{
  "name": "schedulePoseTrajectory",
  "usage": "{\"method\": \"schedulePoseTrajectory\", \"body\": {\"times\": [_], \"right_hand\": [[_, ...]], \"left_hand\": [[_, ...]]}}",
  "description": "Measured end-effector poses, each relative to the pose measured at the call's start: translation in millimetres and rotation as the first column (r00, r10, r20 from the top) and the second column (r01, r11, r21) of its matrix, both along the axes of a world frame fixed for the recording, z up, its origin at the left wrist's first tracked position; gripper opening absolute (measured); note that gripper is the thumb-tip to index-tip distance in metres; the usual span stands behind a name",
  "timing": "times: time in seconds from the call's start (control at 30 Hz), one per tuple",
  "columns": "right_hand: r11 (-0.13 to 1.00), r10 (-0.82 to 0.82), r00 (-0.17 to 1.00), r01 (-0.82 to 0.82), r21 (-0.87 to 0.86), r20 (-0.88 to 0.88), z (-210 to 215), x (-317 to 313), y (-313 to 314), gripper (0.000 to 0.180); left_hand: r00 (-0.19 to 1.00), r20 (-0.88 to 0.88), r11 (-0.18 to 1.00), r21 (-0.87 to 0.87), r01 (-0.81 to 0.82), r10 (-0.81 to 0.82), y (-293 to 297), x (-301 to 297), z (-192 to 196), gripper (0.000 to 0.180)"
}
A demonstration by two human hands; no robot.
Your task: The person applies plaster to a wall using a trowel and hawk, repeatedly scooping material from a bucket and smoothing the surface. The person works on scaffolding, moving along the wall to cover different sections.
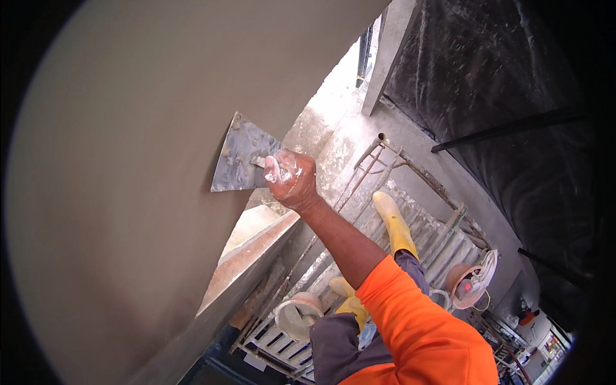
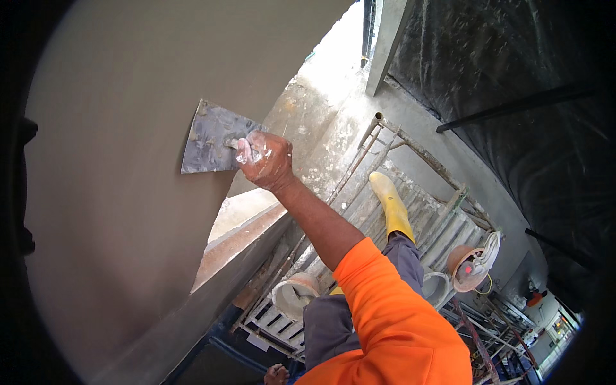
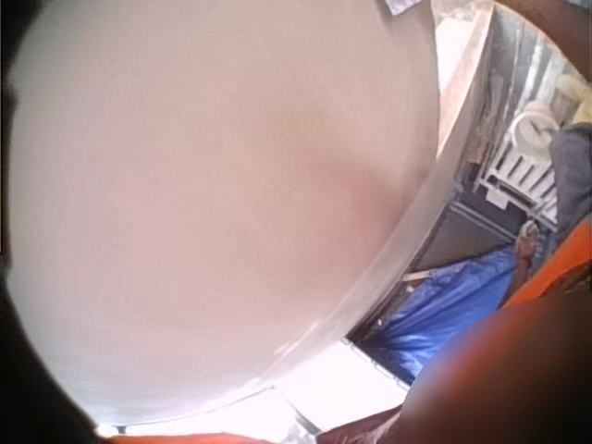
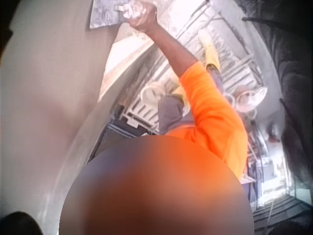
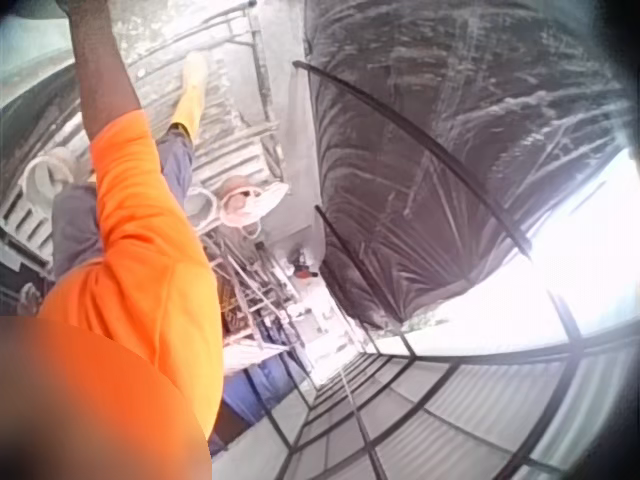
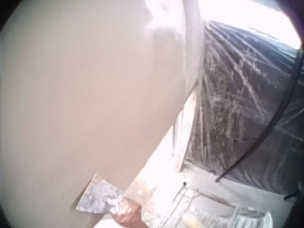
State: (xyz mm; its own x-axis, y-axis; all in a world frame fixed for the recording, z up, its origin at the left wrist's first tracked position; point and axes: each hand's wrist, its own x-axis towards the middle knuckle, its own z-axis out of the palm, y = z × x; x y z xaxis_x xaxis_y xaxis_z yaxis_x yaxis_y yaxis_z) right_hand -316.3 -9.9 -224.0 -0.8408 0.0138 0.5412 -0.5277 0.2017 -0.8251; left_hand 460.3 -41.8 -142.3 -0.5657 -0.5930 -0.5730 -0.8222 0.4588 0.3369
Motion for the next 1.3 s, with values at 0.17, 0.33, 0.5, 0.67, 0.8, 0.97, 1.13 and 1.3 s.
{"method": "schedulePoseTrajectory", "body": {"times": [0.17,0.33,0.5,0.67,0.8,0.97,1.13,1.3], "right_hand": [[0.989,0.093,0.993,-0.083,-0.125,0.068,3,80,-41,0.025],[0.951,0.232,0.962,-0.194,-0.242,0.141,30,138,-37,0.015],[0.993,-0.095,0.936,0.063,-0.103,-0.338,29,13,39,0.014],[0.953,0.022,0.841,0.146,0.266,-0.541,46,-95,88,0.024],[0.968,0.055,0.834,0.089,0.233,-0.55,35,-115,72,0.022],[0.941,0.284,0.848,-0.156,0.302,-0.447,-14,-65,47,0.023],[0.939,0.336,0.917,-0.31,0.148,-0.215,-34,3,56,0.012],[0.732,-0.34,0.861,0.495,0.469,-0.379,-86,-88,121,0.023]], "left_hand": [[0.991,0.069,0.982,0.137,-0.127,0.119,-6,14,-4,0.029],[0.979,0.074,0.952,0.23,-0.201,0.189,-6,27,-5,0.033],[0.969,-0.129,0.953,0.249,-0.174,0.211,-11,30,-12,0.032],[0.997,0.067,0.996,0.075,-0.05,0.045,-5,4,-1,0.035],[0.998,0.024,0.995,0.084,-0.055,0.053,3,-43,10,0.033],[0.99,0.127,0.994,0.078,-0.073,0.063,13,-103,33,0.032],[0.997,0.069,1.0,0.02,0.015,-0.017,23,-145,35,0.034],[0.994,0.071,0.981,0.165,-0.099,0.089,23,-152,24,0.036]]}}
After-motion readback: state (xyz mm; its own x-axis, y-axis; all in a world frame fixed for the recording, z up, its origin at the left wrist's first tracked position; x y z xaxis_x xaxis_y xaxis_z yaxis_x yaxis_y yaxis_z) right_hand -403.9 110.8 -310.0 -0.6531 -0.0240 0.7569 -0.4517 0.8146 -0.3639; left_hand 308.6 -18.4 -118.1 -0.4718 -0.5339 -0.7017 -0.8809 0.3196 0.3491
